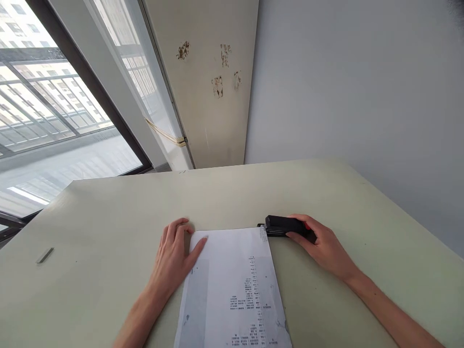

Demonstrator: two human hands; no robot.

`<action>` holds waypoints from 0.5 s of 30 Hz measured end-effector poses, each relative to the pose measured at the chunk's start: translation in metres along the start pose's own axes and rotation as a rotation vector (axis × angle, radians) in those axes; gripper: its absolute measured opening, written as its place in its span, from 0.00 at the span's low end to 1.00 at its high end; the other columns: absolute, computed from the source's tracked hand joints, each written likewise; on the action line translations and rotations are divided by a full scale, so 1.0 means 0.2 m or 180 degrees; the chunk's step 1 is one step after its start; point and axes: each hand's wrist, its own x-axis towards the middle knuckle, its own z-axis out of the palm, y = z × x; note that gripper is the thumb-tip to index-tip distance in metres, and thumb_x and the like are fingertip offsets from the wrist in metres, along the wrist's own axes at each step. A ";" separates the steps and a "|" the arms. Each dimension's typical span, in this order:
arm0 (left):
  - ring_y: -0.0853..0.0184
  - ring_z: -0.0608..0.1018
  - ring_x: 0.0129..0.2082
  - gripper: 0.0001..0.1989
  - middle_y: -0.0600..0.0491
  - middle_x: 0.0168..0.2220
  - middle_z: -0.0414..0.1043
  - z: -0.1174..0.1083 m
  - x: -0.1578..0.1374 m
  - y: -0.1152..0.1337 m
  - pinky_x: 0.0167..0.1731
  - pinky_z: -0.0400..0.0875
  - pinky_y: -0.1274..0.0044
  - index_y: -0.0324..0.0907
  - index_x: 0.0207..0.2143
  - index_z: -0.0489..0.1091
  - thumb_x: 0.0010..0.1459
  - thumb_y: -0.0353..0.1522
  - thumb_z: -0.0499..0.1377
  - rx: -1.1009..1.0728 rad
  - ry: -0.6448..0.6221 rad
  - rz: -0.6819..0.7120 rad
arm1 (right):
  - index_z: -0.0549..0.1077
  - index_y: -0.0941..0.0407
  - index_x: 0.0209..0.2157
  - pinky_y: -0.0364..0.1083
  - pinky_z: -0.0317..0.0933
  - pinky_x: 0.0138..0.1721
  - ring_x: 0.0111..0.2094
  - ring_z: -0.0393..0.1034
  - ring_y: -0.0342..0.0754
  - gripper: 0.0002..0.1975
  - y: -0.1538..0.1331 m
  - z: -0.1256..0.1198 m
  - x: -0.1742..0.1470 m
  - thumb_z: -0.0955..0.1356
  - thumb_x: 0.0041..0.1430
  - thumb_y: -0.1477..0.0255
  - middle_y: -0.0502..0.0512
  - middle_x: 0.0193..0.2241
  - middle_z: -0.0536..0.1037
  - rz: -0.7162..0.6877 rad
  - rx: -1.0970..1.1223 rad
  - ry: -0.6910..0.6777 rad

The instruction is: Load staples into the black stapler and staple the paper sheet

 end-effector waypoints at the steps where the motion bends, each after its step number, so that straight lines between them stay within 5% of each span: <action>1: 0.50 0.70 0.60 0.16 0.45 0.59 0.67 0.00 0.00 0.00 0.55 0.72 0.56 0.46 0.43 0.67 0.68 0.49 0.56 -0.0002 0.0007 0.0000 | 0.74 0.45 0.54 0.49 0.74 0.34 0.46 0.77 0.56 0.19 0.00 0.00 0.00 0.67 0.68 0.51 0.54 0.51 0.81 -0.0003 0.0001 0.0014; 9: 0.50 0.71 0.60 0.19 0.46 0.59 0.67 0.00 0.01 0.00 0.56 0.72 0.56 0.47 0.52 0.68 0.69 0.49 0.56 0.0005 0.0022 0.0044 | 0.73 0.44 0.55 0.46 0.71 0.27 0.46 0.74 0.56 0.20 0.00 0.01 -0.01 0.67 0.68 0.51 0.54 0.50 0.80 0.0133 -0.0066 0.0090; 15: 0.51 0.71 0.59 0.18 0.47 0.59 0.68 0.00 0.01 0.00 0.55 0.73 0.57 0.47 0.43 0.69 0.68 0.51 0.56 -0.0060 -0.0008 0.0069 | 0.71 0.44 0.57 0.49 0.73 0.32 0.44 0.75 0.56 0.20 -0.01 0.01 -0.03 0.66 0.69 0.52 0.55 0.49 0.79 0.0117 -0.0105 0.0080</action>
